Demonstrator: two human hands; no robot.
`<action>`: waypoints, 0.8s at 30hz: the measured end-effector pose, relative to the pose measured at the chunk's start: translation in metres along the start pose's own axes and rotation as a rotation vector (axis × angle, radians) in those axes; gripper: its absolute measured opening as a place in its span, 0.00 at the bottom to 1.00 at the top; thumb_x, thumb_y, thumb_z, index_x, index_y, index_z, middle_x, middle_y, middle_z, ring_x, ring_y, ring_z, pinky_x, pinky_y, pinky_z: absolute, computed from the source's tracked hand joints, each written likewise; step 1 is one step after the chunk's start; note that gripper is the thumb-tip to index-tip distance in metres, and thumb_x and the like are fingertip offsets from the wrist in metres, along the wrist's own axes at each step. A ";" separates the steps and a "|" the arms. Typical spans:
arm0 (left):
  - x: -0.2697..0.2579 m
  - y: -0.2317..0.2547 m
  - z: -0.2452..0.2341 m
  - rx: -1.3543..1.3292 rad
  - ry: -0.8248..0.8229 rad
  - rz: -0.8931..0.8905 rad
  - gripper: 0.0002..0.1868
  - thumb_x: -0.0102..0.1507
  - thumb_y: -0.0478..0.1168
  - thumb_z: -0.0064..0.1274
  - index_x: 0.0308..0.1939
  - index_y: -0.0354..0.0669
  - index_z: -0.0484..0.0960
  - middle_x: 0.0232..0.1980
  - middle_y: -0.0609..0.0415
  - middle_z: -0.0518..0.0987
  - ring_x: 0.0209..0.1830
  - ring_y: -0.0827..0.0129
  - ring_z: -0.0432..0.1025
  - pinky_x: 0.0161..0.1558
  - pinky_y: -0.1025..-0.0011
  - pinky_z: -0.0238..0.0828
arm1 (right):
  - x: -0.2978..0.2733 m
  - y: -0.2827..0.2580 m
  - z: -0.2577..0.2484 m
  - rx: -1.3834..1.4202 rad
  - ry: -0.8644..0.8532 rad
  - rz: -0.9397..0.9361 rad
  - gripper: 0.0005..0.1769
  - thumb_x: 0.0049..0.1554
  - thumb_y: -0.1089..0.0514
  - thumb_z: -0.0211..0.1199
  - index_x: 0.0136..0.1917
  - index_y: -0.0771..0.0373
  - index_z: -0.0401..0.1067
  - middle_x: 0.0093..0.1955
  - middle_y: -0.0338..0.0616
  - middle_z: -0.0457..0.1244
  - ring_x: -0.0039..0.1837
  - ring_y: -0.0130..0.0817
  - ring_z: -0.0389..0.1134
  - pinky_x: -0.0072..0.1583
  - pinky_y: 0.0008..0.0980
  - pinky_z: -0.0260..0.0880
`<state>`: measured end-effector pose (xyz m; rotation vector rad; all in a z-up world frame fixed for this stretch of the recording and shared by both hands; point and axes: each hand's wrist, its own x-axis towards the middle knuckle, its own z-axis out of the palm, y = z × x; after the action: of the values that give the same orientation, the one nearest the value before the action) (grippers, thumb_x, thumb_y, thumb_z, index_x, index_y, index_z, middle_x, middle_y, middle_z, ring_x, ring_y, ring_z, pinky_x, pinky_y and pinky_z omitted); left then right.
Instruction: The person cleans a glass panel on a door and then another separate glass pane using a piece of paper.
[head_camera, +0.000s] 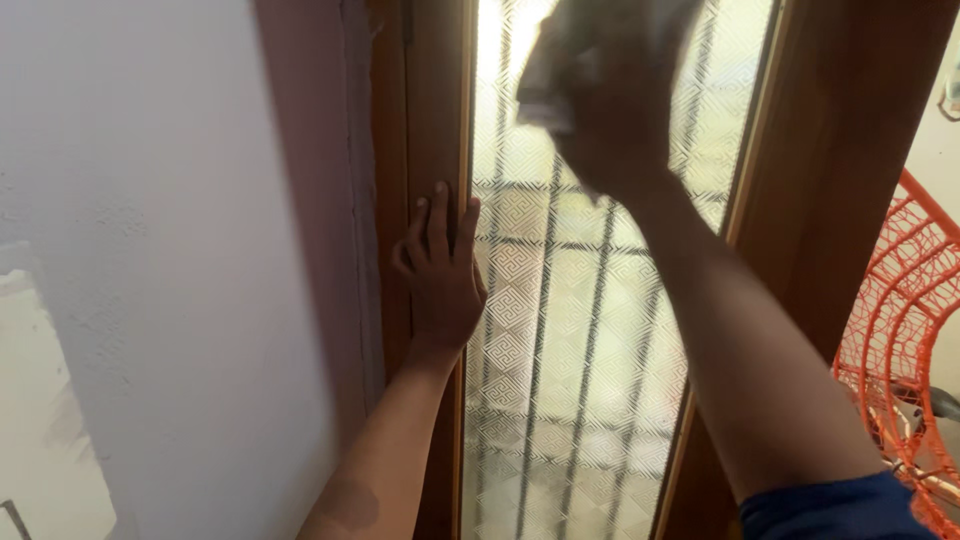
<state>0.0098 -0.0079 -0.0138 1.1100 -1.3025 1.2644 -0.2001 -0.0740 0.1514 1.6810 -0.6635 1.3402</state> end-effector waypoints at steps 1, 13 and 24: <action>0.000 0.000 0.000 0.006 0.009 0.012 0.33 0.72 0.36 0.42 0.81 0.57 0.57 0.84 0.46 0.54 0.80 0.51 0.54 0.71 0.46 0.49 | -0.004 -0.011 0.003 -0.026 0.044 -0.071 0.24 0.69 0.41 0.63 0.69 0.58 0.69 0.83 0.61 0.47 0.87 0.60 0.41 0.82 0.71 0.36; 0.005 0.001 -0.003 0.002 0.016 0.005 0.31 0.72 0.35 0.40 0.80 0.57 0.61 0.83 0.46 0.55 0.80 0.51 0.54 0.71 0.46 0.51 | -0.005 0.029 -0.035 -0.053 0.157 -0.105 0.31 0.66 0.41 0.66 0.77 0.51 0.66 0.83 0.67 0.48 0.84 0.67 0.41 0.78 0.72 0.38; 0.005 0.001 -0.005 -0.064 0.057 -0.087 0.30 0.75 0.40 0.36 0.82 0.43 0.51 0.85 0.49 0.53 0.84 0.53 0.51 0.74 0.46 0.46 | -0.033 -0.024 -0.009 0.157 -0.031 -0.036 0.31 0.64 0.38 0.61 0.71 0.60 0.68 0.82 0.63 0.45 0.82 0.65 0.43 0.78 0.65 0.40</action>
<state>0.0083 -0.0025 -0.0086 1.0663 -1.2312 1.1744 -0.1943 -0.0579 0.1136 1.8331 -0.5549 1.3729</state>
